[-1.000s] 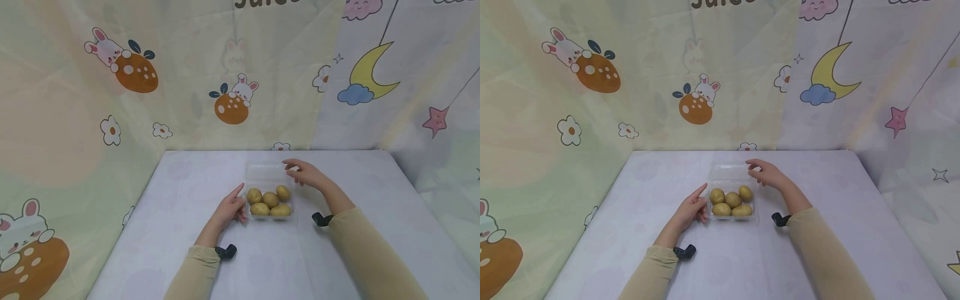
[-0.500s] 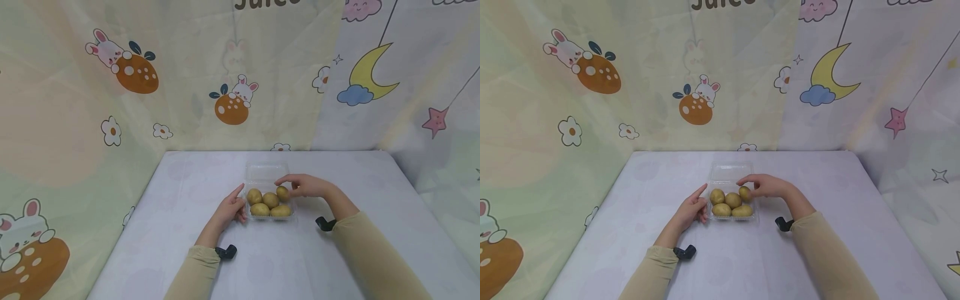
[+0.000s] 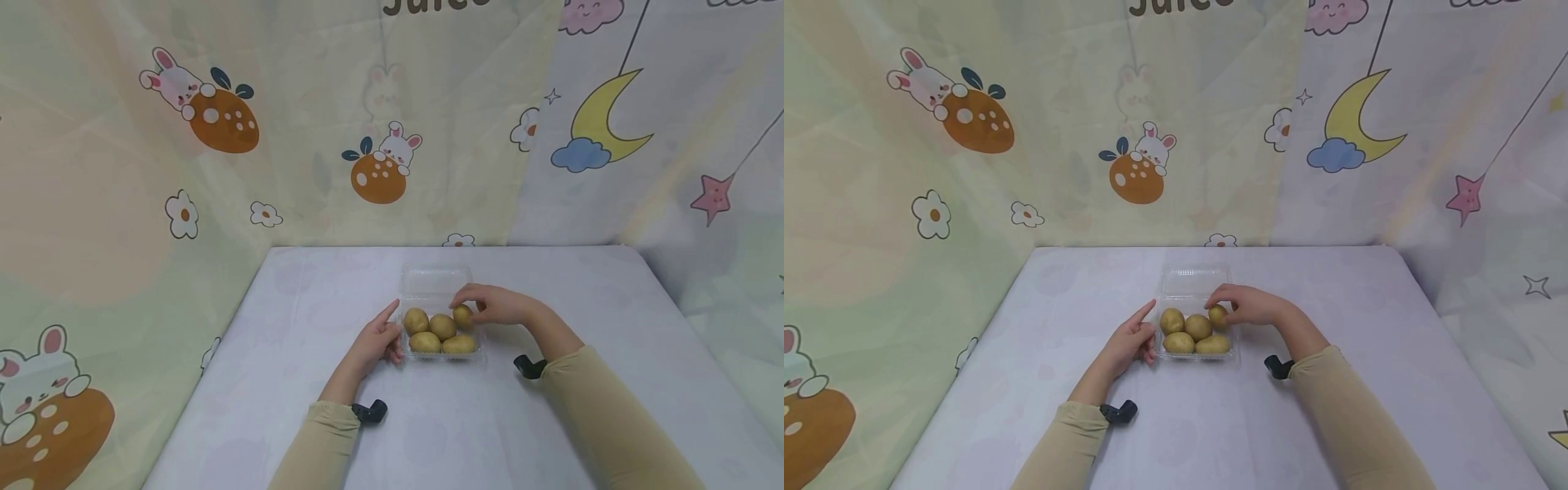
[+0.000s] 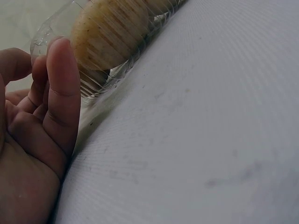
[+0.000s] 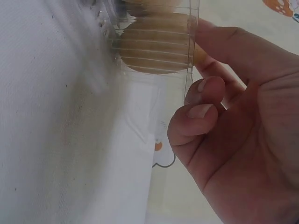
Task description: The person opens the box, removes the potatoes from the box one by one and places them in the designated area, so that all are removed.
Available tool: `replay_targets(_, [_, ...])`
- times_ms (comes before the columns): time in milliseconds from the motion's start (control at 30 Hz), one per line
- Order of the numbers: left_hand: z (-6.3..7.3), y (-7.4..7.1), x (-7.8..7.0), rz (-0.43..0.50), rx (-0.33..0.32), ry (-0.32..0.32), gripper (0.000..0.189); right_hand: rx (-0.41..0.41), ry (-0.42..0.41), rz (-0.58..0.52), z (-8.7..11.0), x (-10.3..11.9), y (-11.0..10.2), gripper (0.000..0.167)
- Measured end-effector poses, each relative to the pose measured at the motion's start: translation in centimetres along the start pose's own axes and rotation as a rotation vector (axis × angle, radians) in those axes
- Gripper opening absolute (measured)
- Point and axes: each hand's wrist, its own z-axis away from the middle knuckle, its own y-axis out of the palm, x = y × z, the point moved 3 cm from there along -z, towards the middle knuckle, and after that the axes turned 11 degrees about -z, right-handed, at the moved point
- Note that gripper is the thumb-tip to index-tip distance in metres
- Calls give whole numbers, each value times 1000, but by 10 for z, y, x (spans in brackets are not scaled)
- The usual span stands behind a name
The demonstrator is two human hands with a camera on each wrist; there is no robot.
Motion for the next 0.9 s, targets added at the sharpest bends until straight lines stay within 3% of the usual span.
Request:
replay_targets(267, [1, 1, -1, 4, -3, -5, 63, -16, 37, 20, 2, 0, 1, 39])
replay_targets(533, [0, 1, 0, 11, 0, 5, 63, -22, -21, 0, 4, 1, 2, 36])
replay_targets(900, [-1, 1, 2, 12, 2, 8, 63, -81, -34, 21, 5, -3, 1, 38])
